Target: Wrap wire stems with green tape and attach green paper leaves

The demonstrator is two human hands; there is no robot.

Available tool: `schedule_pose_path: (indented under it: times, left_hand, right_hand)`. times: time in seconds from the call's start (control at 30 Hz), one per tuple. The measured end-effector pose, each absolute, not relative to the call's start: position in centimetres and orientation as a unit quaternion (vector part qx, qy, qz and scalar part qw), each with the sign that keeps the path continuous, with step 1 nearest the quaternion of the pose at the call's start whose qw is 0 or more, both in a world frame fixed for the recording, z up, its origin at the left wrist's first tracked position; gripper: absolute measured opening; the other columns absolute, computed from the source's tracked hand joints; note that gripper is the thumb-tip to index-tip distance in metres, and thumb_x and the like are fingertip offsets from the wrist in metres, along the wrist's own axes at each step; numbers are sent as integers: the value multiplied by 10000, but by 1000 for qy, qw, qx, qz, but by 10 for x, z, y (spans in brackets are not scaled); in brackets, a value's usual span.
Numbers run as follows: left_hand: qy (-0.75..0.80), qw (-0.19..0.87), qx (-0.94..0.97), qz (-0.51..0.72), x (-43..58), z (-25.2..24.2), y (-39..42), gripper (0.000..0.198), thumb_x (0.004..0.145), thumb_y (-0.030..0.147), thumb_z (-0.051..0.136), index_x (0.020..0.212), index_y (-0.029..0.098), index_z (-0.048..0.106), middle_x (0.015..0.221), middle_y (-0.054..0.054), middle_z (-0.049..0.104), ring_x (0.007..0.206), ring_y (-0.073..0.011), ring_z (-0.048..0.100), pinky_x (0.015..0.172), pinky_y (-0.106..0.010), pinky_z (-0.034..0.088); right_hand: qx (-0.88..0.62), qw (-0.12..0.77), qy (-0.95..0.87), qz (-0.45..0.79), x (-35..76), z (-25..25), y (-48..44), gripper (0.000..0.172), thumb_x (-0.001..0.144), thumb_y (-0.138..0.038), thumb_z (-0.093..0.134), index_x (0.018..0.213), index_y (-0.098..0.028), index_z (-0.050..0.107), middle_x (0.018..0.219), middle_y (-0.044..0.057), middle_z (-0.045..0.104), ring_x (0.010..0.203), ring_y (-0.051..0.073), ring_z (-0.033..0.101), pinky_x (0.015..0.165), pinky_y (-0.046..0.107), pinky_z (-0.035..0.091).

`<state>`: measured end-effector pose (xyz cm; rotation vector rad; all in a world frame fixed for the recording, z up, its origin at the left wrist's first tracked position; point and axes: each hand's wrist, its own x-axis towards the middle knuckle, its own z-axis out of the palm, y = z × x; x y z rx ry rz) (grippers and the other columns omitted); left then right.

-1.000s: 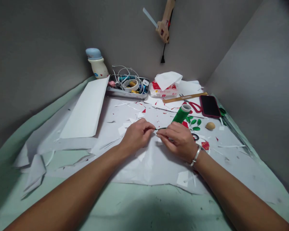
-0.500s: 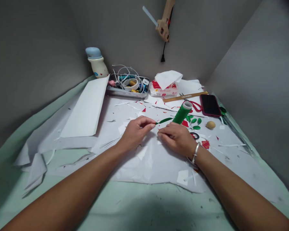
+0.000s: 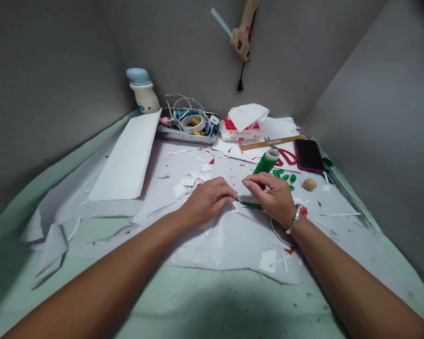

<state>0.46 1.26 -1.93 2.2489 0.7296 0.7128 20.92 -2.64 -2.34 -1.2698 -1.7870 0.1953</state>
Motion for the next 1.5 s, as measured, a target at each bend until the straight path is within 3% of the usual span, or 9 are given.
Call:
schedule_pose_path:
  times: [0.2,0.37,0.57,0.73,0.9,1.1,1.2,1.33,1.5]
  left_hand:
    - [375,397,757,358,3,-14,15,147,866,286,591,910,197,699,918,-35,664,871,-173,614,830,-322,472]
    - [416,321,773,355,4,-19,16,140,854,226,576,891,178,702,888,-41,657,830,-176,609,780,-315,468]
    - [336,239,872,263,5,-22,11,184,849,133,550,904,192,716,856,-40,634,841,-183,596,778,-325,460]
    - [273,344,856,273,5,-18,10,161,863,170,569,893,221,719,897,-26,650,855,-155,616,816,-305,474]
    - [354,405,768,347,4,-12,11,135,857,264,598,889,198,711,897,-32,678,853,-169,624,825,-330,480]
    - [414,315,772,365,4,-16,13,136,850,222,589,891,177,712,883,-37,665,835,-172,619,780,-316,473]
    - [397,251,823,320,4,-21,13,162,844,155,561,888,174,716,856,-38,641,807,-173,601,748,-311,461]
    - [322,201,890,253,5,-23,11,192,847,123,546,899,187,719,848,-43,634,838,-193,589,779,-336,449]
    - [283,333,855,279,5,-18,11,162,875,169,548,908,201,703,912,-31,646,872,-159,607,830,-306,464]
  right_hand:
    - [-483,372,-787,99,205,-29,-27,158,872,-212,578,839,-212,732,771,29,716,709,155,617,678,285,470]
    - [-427,312,-849,12,191,-24,-38,155,890,-208,569,871,-204,723,677,25,654,664,160,530,667,297,419]
    - [-441,402,-802,7,198,-19,-36,166,908,-231,568,862,-196,723,638,15,640,603,146,506,630,296,409]
    - [-499,461,-730,79,209,-24,-27,141,882,-248,608,809,-211,723,713,10,691,645,148,580,642,284,447]
    - [-493,381,-777,87,209,-31,-25,143,877,-206,593,852,-211,734,813,29,733,749,166,631,706,292,466]
    - [-420,311,-853,-5,194,-27,-36,156,900,-222,572,880,-188,723,671,25,657,653,158,523,662,297,410]
    - [-407,329,-851,-45,192,-23,-39,176,913,-236,561,882,-177,724,661,32,639,641,159,497,644,303,389]
    - [-440,391,-808,-11,199,-20,-34,167,910,-232,574,855,-180,724,645,20,640,609,143,506,627,288,403]
    - [-510,452,-727,87,211,-26,-24,140,884,-241,604,821,-201,723,765,21,710,679,145,605,654,268,457]
